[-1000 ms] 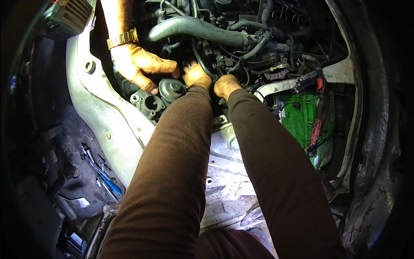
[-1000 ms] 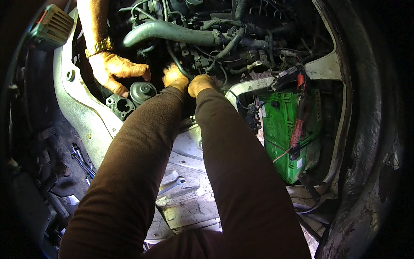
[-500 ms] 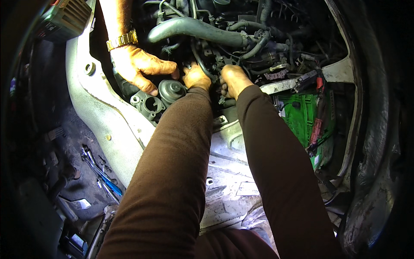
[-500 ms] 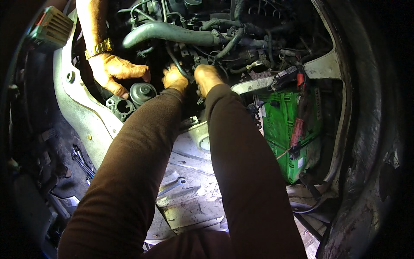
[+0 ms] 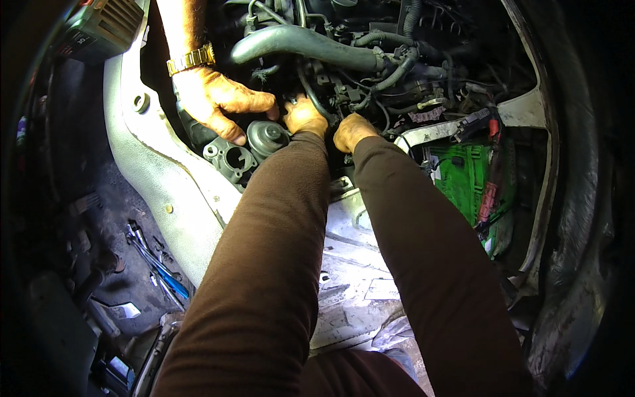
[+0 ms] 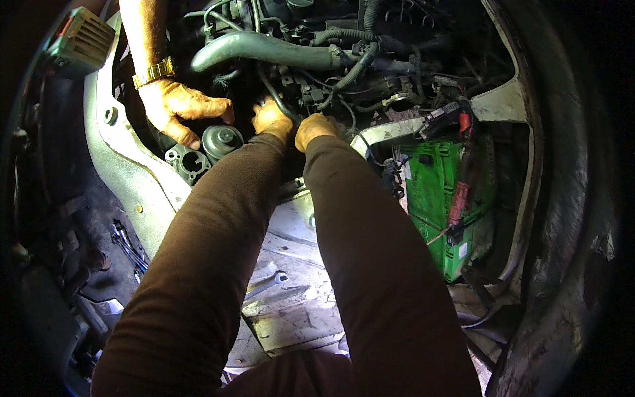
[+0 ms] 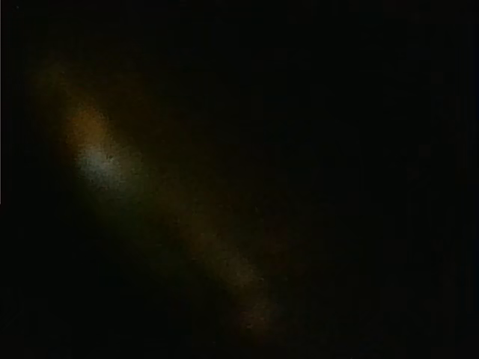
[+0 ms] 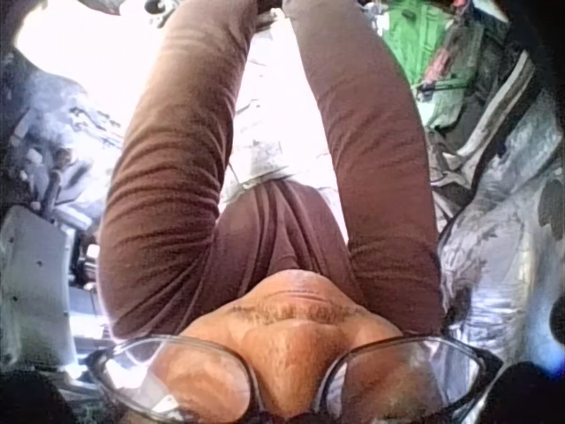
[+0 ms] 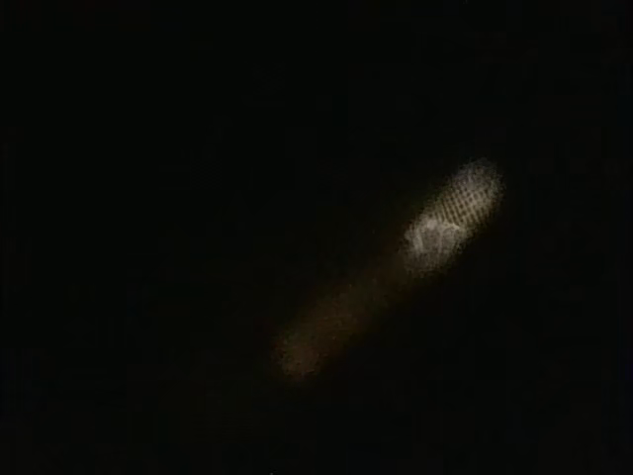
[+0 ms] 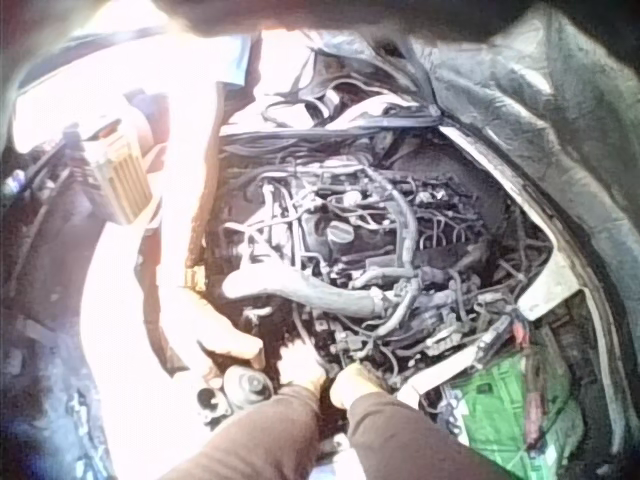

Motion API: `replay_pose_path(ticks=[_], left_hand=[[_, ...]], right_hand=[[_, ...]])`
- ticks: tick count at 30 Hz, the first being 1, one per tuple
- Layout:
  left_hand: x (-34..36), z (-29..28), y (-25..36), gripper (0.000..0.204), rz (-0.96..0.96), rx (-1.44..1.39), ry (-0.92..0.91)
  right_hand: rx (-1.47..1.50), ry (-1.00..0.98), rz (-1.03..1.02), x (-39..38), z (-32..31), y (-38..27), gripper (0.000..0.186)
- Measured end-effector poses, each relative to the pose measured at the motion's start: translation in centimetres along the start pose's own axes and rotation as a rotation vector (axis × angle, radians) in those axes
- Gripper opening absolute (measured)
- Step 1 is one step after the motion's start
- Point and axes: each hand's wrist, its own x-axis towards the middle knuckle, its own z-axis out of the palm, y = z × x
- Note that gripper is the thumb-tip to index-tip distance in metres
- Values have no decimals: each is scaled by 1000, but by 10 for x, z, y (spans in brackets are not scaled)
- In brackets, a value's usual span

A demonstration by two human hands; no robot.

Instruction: The person works inside a car's engine bay, using a wrench to tighten bolts on a component near the engine block. The person's hands are visible manipulating the tool and engine parts throughout the clip.

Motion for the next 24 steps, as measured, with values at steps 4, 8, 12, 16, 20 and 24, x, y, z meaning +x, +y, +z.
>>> replay_pose_path(ticks=[4, 8, 12, 16, 20, 24], left_hand=[[-4, 1, 5, 49, 13, -45, 21], [0, 5, -4, 49, 24, -50, 51], [-3, 3, -6, 53, 41, -31, 38], [-5, 2, 2, 52, 31, -46, 10], [-2, -1, -2, 52, 33, -15, 16], [-10, -7, 4, 48, -41, -123, 26]], right_hand=[[210, 200, 139, 13, 14, 9, 31], [1152, 74, 149, -17, -8, 6, 25], [2028, 200, 296, -18, -7, 9, 33], [910, 269, 182, 29, 7, 11, 34], [69, 80, 11, 18, 0, 5, 32], [159, 141, 149, 17, 12, 6, 32]])
